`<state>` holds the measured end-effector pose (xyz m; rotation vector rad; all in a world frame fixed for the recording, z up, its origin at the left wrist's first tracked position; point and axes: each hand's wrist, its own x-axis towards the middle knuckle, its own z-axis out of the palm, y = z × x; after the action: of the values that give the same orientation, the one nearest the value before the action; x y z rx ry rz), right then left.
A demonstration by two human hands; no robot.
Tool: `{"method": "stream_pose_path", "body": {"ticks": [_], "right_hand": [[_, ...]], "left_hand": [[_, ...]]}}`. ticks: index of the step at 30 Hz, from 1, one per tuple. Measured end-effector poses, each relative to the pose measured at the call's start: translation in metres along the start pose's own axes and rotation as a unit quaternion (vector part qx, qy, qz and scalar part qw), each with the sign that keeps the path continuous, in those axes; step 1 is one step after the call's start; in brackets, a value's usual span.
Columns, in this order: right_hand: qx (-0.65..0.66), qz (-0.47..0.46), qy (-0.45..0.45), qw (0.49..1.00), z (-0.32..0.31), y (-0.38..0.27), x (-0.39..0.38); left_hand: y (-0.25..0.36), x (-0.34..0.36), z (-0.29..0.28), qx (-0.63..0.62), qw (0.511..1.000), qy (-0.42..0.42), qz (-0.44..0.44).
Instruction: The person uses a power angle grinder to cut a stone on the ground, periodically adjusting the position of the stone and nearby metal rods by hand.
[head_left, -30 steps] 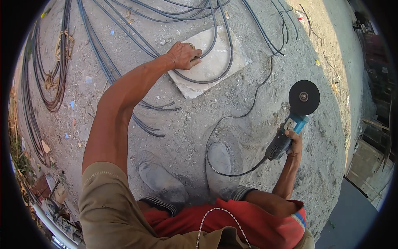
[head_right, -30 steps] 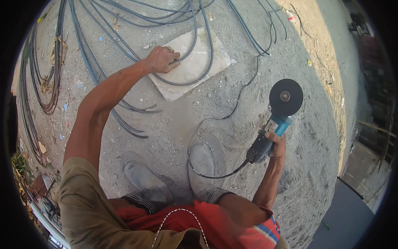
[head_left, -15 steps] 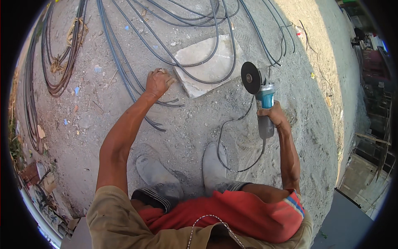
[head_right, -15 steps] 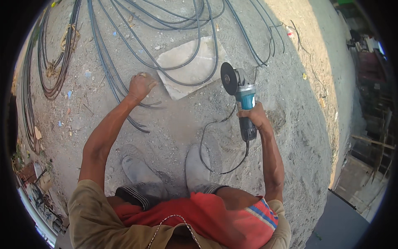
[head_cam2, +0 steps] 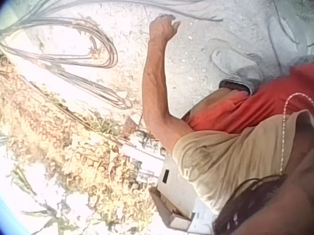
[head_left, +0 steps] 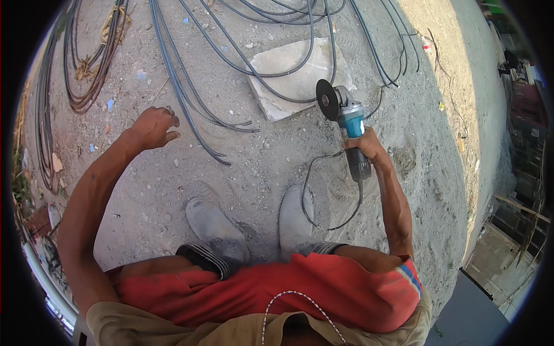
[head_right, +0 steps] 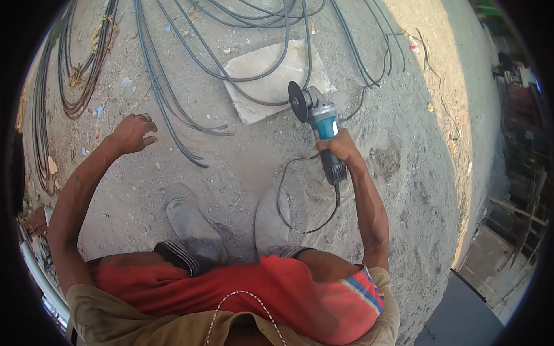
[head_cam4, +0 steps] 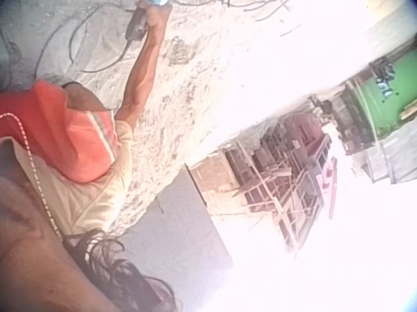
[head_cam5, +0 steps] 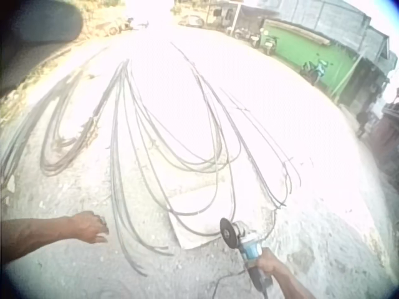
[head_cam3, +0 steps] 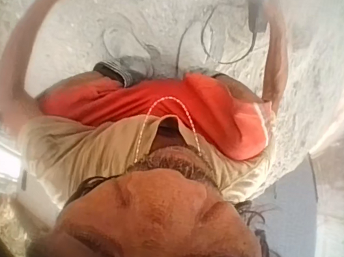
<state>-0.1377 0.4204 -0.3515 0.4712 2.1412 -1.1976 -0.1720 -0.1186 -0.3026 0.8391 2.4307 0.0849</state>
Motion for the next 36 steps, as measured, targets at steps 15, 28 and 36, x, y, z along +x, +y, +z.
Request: {"method": "stream_pose_path", "body": {"ticks": [15, 28, 36], "right_hand": [[-0.032, -0.009, 0.013, 0.999, 0.005, -0.010, 0.009], [-0.054, 0.000, 0.007, 0.998, 0.007, -0.014, 0.001], [-0.055, -0.015, 0.011, 0.998, 0.005, -0.007, 0.001]], "left_hand": [[-0.079, -0.088, 0.057, -0.123, 0.955, 0.140, -0.231], [-0.096, -0.101, 0.065, -0.076, 0.958, 0.097, -0.259], [-0.097, -0.081, 0.003, -0.116, 0.954, 0.067, -0.267]]}}
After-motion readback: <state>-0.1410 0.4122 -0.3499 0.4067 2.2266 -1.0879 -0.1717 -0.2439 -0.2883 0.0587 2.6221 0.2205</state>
